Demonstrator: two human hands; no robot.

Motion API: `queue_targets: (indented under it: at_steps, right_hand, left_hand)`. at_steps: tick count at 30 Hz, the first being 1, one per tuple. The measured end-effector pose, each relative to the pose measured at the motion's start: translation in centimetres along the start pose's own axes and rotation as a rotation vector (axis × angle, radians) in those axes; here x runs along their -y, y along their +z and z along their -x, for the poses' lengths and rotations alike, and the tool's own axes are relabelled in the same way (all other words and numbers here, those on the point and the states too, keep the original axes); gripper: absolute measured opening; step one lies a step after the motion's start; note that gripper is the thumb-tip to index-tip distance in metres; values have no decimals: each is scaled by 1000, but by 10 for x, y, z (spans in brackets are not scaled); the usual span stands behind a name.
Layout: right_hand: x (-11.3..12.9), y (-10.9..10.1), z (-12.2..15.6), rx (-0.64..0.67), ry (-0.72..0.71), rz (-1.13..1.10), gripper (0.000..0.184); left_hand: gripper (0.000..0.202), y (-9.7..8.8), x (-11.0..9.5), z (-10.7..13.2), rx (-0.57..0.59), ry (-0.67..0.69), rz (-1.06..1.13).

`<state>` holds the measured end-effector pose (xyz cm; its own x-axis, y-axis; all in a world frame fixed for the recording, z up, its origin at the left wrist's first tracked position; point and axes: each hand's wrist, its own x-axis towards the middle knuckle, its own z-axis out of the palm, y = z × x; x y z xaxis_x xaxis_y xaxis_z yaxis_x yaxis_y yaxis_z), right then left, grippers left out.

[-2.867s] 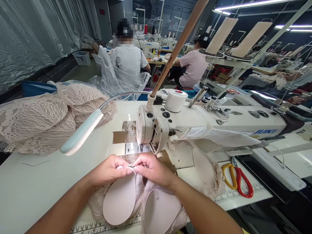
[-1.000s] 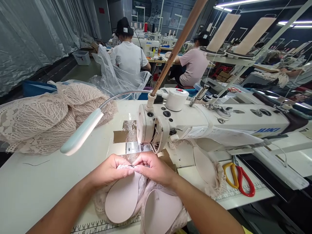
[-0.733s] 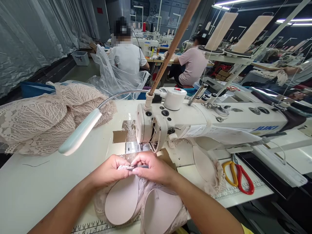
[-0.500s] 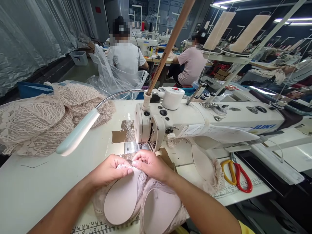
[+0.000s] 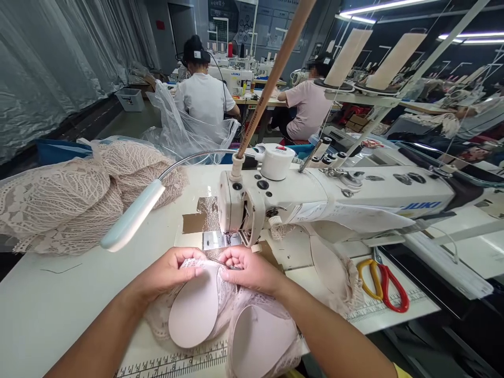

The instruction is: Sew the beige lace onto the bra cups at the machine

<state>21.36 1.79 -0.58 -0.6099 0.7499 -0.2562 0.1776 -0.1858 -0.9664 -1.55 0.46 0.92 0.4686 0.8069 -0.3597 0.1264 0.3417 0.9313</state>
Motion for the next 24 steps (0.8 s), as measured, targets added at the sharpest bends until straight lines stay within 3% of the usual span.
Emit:
queue_targets:
  at_steps: [3, 6, 15, 24]
  right_hand:
    - [3, 4, 0, 3, -34, 4, 21]
    - [4, 8, 0, -8, -76, -20, 21]
    - [-1, 5, 2, -60, -69, -36, 25]
    - [4, 6, 3, -5, -95, 20, 21]
  left_hand:
    - [39, 5, 2, -2, 66, -4, 34]
    - [33, 10, 5, -6, 88, 49, 10]
    - [33, 10, 3, -5, 96, 58, -91]
    - [34, 12, 4, -9, 93, 93, -53]
